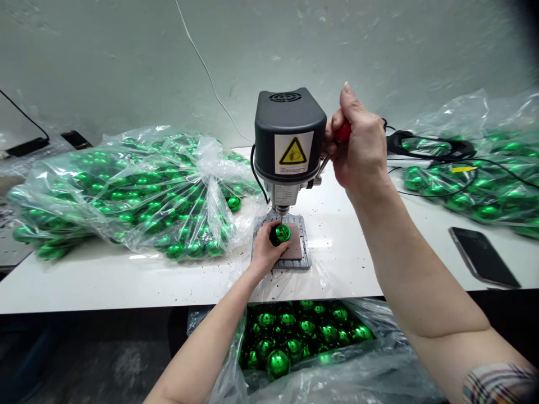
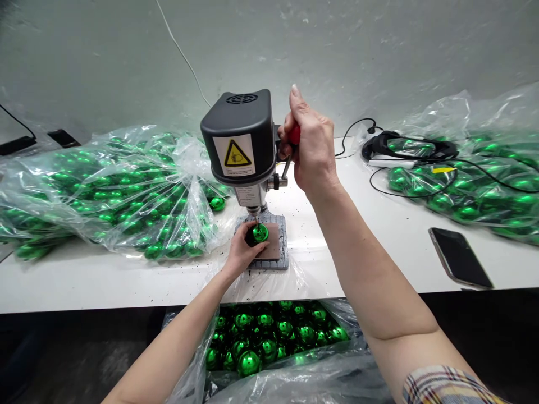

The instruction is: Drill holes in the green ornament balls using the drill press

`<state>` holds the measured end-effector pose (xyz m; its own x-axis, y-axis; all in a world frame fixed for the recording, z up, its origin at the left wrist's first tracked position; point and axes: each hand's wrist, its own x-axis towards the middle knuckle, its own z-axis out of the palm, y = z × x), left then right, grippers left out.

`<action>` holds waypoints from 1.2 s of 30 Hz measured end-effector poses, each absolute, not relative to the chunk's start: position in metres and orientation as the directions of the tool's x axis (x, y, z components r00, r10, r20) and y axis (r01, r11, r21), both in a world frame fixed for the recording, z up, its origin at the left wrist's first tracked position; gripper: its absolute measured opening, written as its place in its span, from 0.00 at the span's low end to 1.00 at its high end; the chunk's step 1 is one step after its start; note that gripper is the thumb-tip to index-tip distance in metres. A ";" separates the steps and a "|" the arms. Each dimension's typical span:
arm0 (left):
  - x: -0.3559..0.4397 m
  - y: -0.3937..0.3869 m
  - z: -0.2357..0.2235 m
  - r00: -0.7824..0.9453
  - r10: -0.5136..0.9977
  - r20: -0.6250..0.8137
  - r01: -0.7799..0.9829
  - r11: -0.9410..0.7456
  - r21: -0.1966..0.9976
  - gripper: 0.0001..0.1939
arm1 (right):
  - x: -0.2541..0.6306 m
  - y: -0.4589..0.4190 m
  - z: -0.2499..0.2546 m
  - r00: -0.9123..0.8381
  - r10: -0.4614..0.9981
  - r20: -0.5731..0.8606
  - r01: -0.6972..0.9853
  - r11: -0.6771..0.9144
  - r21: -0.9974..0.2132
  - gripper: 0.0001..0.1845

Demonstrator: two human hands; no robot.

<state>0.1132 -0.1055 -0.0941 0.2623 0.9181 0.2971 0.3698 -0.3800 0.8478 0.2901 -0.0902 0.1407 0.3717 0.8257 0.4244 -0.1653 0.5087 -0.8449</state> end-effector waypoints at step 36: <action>0.112 -0.113 -0.092 0.189 0.957 0.221 0.300 -0.271 0.915 0.27 | 0.277 -0.138 0.029 0.209 0.272 0.940 0.116 0.947 -0.299 0.26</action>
